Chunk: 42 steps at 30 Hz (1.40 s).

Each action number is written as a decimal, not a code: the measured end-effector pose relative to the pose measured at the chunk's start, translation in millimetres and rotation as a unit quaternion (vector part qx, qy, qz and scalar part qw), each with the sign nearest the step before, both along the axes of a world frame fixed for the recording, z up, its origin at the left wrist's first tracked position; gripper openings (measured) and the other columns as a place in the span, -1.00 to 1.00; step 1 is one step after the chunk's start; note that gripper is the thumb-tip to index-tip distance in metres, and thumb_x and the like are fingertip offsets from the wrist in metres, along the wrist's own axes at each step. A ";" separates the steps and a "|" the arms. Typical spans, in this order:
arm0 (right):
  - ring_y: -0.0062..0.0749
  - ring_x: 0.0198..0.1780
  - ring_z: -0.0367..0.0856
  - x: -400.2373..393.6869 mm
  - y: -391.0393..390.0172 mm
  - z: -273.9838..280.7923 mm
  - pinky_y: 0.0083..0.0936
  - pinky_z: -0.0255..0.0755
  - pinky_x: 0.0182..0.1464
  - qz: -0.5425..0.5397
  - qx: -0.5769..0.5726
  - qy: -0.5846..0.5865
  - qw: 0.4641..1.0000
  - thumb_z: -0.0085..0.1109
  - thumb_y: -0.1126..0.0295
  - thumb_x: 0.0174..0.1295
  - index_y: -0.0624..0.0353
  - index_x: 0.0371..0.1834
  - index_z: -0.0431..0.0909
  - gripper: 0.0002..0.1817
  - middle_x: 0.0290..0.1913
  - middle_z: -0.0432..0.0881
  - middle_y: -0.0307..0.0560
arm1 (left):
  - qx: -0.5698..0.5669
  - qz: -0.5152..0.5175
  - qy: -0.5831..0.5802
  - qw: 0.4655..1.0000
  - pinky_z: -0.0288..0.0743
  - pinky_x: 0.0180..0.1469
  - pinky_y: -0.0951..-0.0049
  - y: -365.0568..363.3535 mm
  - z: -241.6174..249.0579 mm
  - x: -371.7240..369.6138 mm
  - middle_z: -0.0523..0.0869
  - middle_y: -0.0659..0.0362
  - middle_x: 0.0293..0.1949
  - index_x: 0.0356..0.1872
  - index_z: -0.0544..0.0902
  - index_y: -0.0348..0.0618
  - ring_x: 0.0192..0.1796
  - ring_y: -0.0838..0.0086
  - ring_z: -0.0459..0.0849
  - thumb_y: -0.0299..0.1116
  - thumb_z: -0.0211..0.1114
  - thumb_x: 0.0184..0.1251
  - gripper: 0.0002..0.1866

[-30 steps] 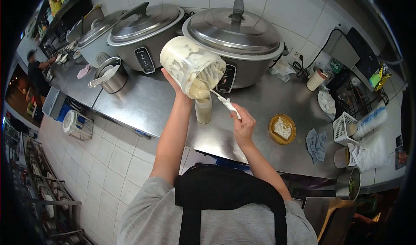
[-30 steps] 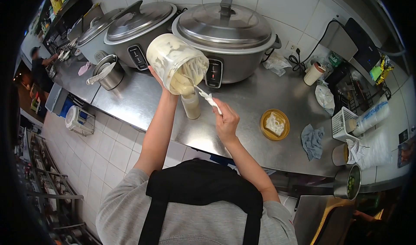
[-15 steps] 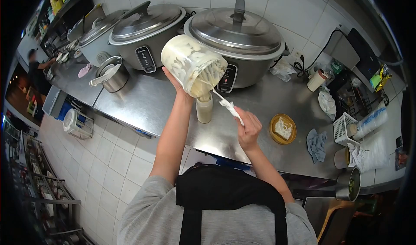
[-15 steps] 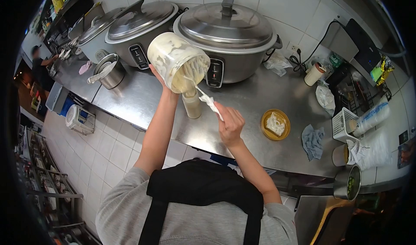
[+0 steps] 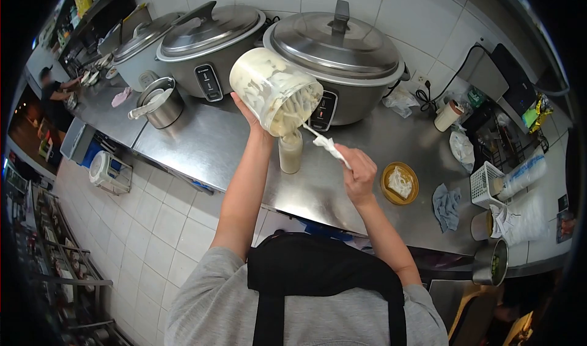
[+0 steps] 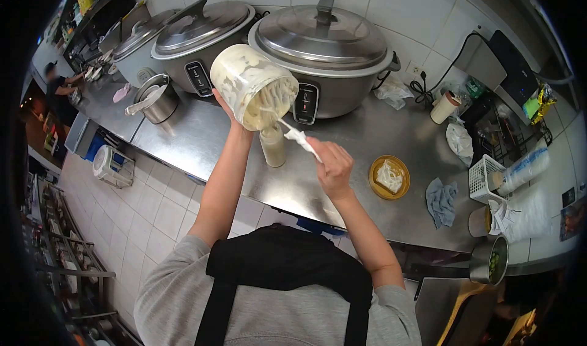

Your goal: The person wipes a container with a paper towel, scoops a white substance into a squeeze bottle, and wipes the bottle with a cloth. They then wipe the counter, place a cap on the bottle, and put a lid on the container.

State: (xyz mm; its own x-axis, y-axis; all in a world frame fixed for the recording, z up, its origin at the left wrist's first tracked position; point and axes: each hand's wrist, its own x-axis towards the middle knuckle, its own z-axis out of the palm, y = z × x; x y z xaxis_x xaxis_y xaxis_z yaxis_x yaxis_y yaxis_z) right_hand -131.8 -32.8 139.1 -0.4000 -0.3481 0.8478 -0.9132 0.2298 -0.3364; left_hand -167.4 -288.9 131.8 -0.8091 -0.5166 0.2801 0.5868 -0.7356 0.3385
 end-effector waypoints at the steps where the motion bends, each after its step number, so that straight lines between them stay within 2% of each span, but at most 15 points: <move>1: -0.30 -0.48 0.53 -0.6 -2.8 -4.2 -0.50 0.37 -0.42 -0.002 -0.001 0.001 1.000 0.11 0.61 0.01 0.19 -0.15 0.61 -0.70 -0.47 0.58 -0.07 | -0.001 0.002 -0.002 1.000 0.27 0.28 0.09 0.1 1.2 0.5 0.33 0.09 0.28 0.35 0.19 -0.01 0.26 0.13 0.35 0.50 -0.21 0.11 -0.06; 3: -0.46 -0.48 0.54 -0.6 -12.0 -13.3 -0.59 0.34 -0.43 -0.010 -0.052 -0.132 0.990 0.12 0.51 0.17 0.21 -0.13 0.60 -0.79 -0.47 0.58 -0.10 | -0.003 0.004 -0.004 1.000 0.28 0.28 0.10 -0.8 1.0 -0.4 0.33 0.09 0.28 0.35 0.20 -0.02 0.26 0.13 0.35 0.50 -0.21 0.11 -0.06; 4: -0.46 -0.48 0.54 0.6 -14.1 -16.1 -0.59 0.34 -0.43 -0.010 -0.053 -0.133 0.990 0.12 0.51 0.17 0.21 -0.13 0.60 -0.79 -0.47 0.58 -0.10 | -0.002 0.002 -0.001 1.000 0.29 0.27 0.10 -0.6 0.7 -1.1 0.33 0.10 0.28 0.35 0.20 -0.01 0.26 0.14 0.35 0.50 -0.20 0.11 -0.06; 6: -0.59 -0.47 0.53 5.4 -16.2 -18.9 -0.64 0.32 -0.44 -0.025 -0.041 -0.186 0.981 0.12 0.48 0.21 0.23 -0.12 0.60 -0.80 -0.46 0.59 -0.14 | 0.000 0.000 0.002 1.000 0.29 0.27 0.11 2.8 4.0 -0.2 0.33 0.10 0.27 0.34 0.20 -0.01 0.26 0.14 0.35 0.50 -0.20 0.11 -0.07; 10: -0.58 -0.45 0.54 21.3 -15.3 -22.6 -0.65 0.33 -0.42 0.004 -0.069 -0.215 0.974 0.11 0.49 0.21 0.25 -0.11 0.60 -0.80 -0.44 0.60 -0.14 | 0.000 0.013 -0.013 1.000 0.29 0.27 0.13 6.0 4.9 1.2 0.33 0.10 0.28 0.34 0.21 -0.02 0.26 0.15 0.35 0.50 -0.20 0.11 -0.07; 12: -0.56 -0.44 0.55 29.8 -13.0 -22.6 -0.66 0.35 -0.40 0.012 -0.106 -0.272 0.956 0.10 0.51 0.22 0.27 -0.10 0.59 -0.79 -0.43 0.60 -0.12 | 0.000 0.014 -0.007 1.000 0.28 0.28 0.14 4.7 4.3 -0.9 0.33 0.10 0.28 0.34 0.21 -0.02 0.26 0.16 0.34 0.50 -0.20 0.11 -0.07; 16: -0.55 -0.42 0.57 35.2 -7.6 -27.1 -0.66 0.37 -0.39 0.020 -0.123 -0.273 0.954 0.09 0.53 0.20 0.29 -0.10 0.59 -0.78 -0.42 0.61 -0.10 | -0.007 0.030 -0.016 0.999 0.26 0.29 0.15 2.1 1.4 -2.8 0.32 0.10 0.28 0.34 0.21 -0.02 0.28 0.17 0.31 0.50 -0.21 0.11 -0.07; 22: -0.49 -0.43 0.59 33.9 3.4 -24.4 -0.62 0.38 -0.40 0.003 -0.089 -0.215 0.972 0.11 0.56 0.17 0.29 -0.12 0.59 -0.78 -0.41 0.61 -0.07 | 0.005 0.029 -0.014 0.999 0.25 0.30 0.16 4.0 4.2 -2.6 0.31 0.10 0.29 0.34 0.21 -0.02 0.29 0.17 0.31 0.50 -0.21 0.12 -0.07; 24: -0.46 -0.44 0.59 30.4 6.9 -23.1 -0.61 0.38 -0.40 -0.015 -0.071 -0.144 0.987 0.12 0.57 0.15 0.28 -0.13 0.60 -0.78 -0.42 0.61 -0.05 | 0.006 0.030 -0.017 0.999 0.25 0.30 0.16 3.2 2.5 -3.7 0.31 0.10 0.29 0.34 0.21 -0.03 0.29 0.17 0.31 0.49 -0.21 0.12 -0.07; 31: -0.38 -0.47 0.56 23.6 -1.6 -16.4 -0.54 0.37 -0.41 -0.014 -0.046 -0.111 0.993 0.14 0.58 0.11 0.24 -0.16 0.61 -0.79 -0.44 0.60 -0.04 | 0.002 0.031 0.001 1.000 0.25 0.29 0.17 0.5 0.4 -6.0 0.33 0.10 0.28 0.34 0.21 -0.05 0.28 0.18 0.33 0.47 -0.20 0.14 -0.08; 33: -0.23 -0.48 0.50 25.1 1.9 -13.7 -0.43 0.33 -0.42 -0.009 -0.023 -0.064 0.998 0.20 0.60 -0.08 0.16 -0.16 0.63 -0.66 -0.49 0.54 -0.03 | 0.000 0.036 0.002 0.999 0.25 0.29 0.18 0.2 0.9 -5.2 0.32 0.11 0.29 0.34 0.22 -0.05 0.28 0.18 0.32 0.47 -0.19 0.14 -0.08; 37: -0.25 -0.49 0.49 23.8 5.8 -4.1 -0.42 0.33 -0.42 -0.018 -0.026 -0.025 0.999 0.20 0.61 -0.14 0.15 -0.15 0.64 -0.61 -0.48 0.55 -0.08 | -0.009 0.037 -0.011 0.999 0.24 0.30 0.18 -0.2 2.0 -4.7 0.32 0.11 0.29 0.34 0.22 -0.04 0.28 0.19 0.32 0.49 -0.22 0.14 -0.08; 39: -0.32 -0.51 0.47 20.9 2.0 8.0 -0.47 0.34 -0.45 -0.012 0.010 0.050 0.999 0.20 0.59 -0.16 0.14 -0.15 0.65 -0.60 -0.48 0.55 -0.15 | -0.010 0.028 -0.011 1.000 0.24 0.30 0.18 0.1 0.4 -6.1 0.31 0.11 0.29 0.34 0.22 -0.04 0.29 0.19 0.31 0.49 -0.23 0.13 -0.08; 40: -0.32 -0.51 0.47 19.9 -0.4 8.7 -0.47 0.34 -0.45 -0.014 0.009 0.049 0.999 0.20 0.59 -0.16 0.14 -0.15 0.65 -0.60 -0.48 0.55 -0.15 | -0.025 0.037 -0.010 0.999 0.25 0.30 0.14 0.2 0.0 -6.6 0.31 0.09 0.29 0.35 0.19 -0.03 0.28 0.16 0.33 0.51 -0.22 0.11 -0.05; 42: -0.44 -0.52 0.45 17.6 -4.7 8.2 -0.53 0.33 -0.49 0.009 0.053 0.125 0.991 0.19 0.56 -0.12 0.12 -0.15 0.65 -0.63 -0.46 0.56 -0.23 | -0.041 0.048 -0.010 0.998 0.26 0.30 0.10 1.3 1.9 -5.1 0.31 0.07 0.29 0.36 0.16 -0.02 0.27 0.14 0.34 0.52 -0.20 0.08 -0.03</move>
State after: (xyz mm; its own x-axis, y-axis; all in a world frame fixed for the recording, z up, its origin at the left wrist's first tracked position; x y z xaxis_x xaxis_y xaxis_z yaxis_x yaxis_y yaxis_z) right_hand -114.2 -37.4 147.4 -0.1744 -0.4460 0.8779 -0.9694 0.2340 -0.0737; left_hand -172.5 -287.6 133.8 -0.7633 -0.5673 0.3092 0.6453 -0.6461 0.4076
